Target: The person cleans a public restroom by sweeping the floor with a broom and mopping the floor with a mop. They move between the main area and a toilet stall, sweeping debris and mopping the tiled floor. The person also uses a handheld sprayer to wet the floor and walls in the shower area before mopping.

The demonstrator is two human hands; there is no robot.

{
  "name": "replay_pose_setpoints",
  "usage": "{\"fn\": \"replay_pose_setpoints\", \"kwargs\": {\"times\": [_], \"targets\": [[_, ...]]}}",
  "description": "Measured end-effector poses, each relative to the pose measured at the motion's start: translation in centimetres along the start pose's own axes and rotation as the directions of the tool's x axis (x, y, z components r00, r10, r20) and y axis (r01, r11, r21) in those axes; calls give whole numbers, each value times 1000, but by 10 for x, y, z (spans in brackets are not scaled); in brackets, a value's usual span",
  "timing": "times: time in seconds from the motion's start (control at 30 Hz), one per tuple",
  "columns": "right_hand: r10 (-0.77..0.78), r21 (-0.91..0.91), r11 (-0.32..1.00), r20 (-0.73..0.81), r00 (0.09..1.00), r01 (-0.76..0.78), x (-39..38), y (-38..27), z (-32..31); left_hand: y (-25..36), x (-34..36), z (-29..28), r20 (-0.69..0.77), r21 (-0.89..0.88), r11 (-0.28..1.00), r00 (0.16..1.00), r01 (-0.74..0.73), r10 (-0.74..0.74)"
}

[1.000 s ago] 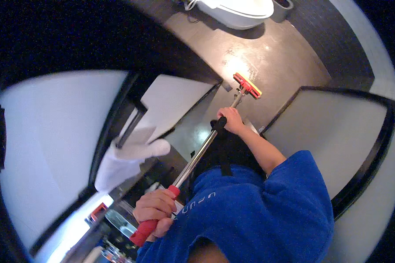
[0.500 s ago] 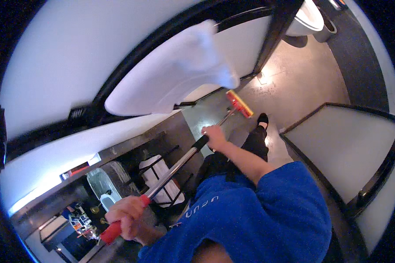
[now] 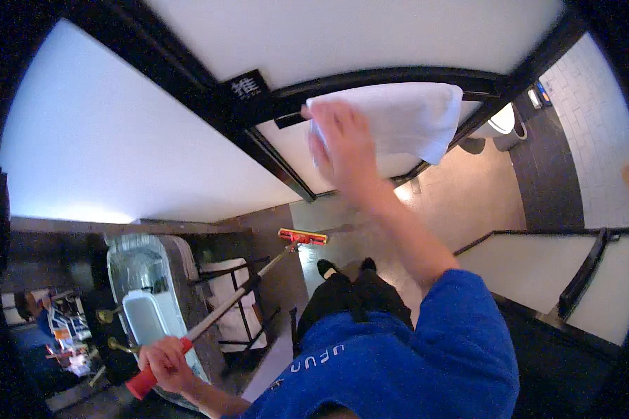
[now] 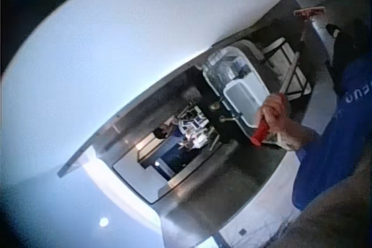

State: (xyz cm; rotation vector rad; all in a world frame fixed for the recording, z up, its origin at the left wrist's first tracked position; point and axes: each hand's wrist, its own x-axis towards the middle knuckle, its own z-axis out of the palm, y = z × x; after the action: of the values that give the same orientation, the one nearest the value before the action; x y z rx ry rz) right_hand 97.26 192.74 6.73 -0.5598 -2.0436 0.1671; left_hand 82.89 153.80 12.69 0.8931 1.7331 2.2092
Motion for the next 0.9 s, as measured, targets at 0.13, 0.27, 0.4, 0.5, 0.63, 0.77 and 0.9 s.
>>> {"fn": "replay_pose_setpoints", "kwargs": {"times": [0.13, 0.27, 0.4, 0.5, 0.63, 0.77, 0.9], "targets": [[-120, -331, 924, 230, 966, 193, 23, 53, 24, -10, 3, 28, -7, -70, 997, 999, -36, 36], [-92, -367, 919, 162, 983, 146, 30, 51, 36, -13, -2, 25, -37, -33, 996, 996, -80, 79], [-65, -376, 918, 172, 983, 127, 23, 54, 44, -16, -9, 19, -79, -126, 990, 995, -68, 59], [-79, -364, 924, 123, 989, 119, 20, 51, 46, -17, -5, 14, -95, -205, 977, 995, -59, 41], [-77, -499, 862, 50, 996, 91, 23, 50, 52, -15, 13, 7, -70, -135, 988, 995, -75, 66], [-158, -546, 829, -22, 987, 120, 27, 54, 61, -29, 38, 6, -2, -126, 989, 997, -74, 74], [-139, -569, 815, -8, 990, 109, 21, 61, 62, -28, 49, -4, 83, -55, 995, 993, -81, 85]]}}
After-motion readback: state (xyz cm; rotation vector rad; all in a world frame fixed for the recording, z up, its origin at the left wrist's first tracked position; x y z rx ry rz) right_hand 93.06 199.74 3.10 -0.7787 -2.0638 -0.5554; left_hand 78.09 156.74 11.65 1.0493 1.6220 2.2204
